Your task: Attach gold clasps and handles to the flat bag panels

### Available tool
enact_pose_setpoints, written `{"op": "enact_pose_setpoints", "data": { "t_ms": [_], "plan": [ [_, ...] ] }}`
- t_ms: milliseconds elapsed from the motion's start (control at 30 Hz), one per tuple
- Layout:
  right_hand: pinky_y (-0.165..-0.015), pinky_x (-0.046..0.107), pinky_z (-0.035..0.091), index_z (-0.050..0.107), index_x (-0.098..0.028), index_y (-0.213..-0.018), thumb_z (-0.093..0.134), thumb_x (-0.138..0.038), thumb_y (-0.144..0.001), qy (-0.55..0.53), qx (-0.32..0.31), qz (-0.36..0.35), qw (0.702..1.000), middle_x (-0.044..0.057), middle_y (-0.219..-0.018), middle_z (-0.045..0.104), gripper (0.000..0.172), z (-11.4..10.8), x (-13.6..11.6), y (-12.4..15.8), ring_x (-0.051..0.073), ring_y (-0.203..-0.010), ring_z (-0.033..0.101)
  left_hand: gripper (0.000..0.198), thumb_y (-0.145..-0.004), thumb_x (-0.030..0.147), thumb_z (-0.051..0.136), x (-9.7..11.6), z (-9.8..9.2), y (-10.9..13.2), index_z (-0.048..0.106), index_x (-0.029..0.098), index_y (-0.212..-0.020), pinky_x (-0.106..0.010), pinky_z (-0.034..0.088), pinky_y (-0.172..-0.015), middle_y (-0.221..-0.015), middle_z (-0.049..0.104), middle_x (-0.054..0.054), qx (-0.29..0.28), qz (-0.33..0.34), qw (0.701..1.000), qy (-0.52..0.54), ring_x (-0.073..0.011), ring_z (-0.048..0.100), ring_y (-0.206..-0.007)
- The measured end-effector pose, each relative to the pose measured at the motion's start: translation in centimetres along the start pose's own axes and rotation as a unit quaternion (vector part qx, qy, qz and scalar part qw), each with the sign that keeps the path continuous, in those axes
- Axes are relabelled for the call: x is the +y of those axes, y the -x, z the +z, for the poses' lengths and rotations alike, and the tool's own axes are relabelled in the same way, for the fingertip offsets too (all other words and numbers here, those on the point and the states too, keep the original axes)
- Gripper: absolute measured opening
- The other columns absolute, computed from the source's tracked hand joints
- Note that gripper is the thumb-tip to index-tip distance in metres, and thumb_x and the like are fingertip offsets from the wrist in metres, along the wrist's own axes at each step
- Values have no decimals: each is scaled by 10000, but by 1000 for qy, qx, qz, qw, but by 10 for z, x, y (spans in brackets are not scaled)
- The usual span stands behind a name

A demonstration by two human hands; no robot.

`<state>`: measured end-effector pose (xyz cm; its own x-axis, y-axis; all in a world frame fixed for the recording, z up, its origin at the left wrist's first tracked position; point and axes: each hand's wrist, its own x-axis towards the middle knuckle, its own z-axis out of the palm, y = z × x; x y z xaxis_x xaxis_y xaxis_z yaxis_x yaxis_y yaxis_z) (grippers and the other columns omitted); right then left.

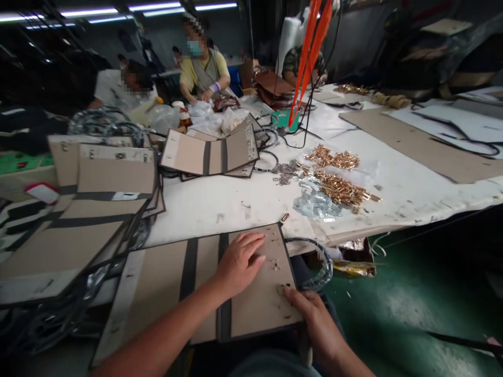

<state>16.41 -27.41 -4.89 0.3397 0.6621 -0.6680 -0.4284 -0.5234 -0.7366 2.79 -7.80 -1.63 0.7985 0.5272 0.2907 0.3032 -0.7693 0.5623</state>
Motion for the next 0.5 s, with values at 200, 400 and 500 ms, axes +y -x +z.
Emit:
{"op": "enact_pose_setpoints", "data": {
  "t_ms": [200,400,500],
  "plan": [
    [-480,233,395,708,-167,-814,639,-856,-776,147,-17,-6,989,23,-631,556,694,-30,-8,11,127,-529,480,511,-994,307,605,1,13,9,551,175,-1486,-490,383,-1254,-1589,519,-63,-30,-21,998,-47,-268,478,-1453],
    [-824,287,577,819,-270,-975,663,-642,-893,365,132,-325,863,56,-1002,775,412,-50,-64,21,236,-912,732,557,-1012,368,585,3,7,6,510,175,-1529,-499,386,-1245,-1637,457,-52,-61,-36,995,-68,-290,443,-1469],
    [-821,275,567,787,-287,-1185,574,-503,-996,452,124,-424,775,51,-1109,763,357,-28,-100,-6,201,-934,744,549,-1012,383,595,4,5,4,519,185,-1518,-508,393,-1233,-1615,480,-64,-55,-40,996,-66,-296,454,-1452]
  ]
}}
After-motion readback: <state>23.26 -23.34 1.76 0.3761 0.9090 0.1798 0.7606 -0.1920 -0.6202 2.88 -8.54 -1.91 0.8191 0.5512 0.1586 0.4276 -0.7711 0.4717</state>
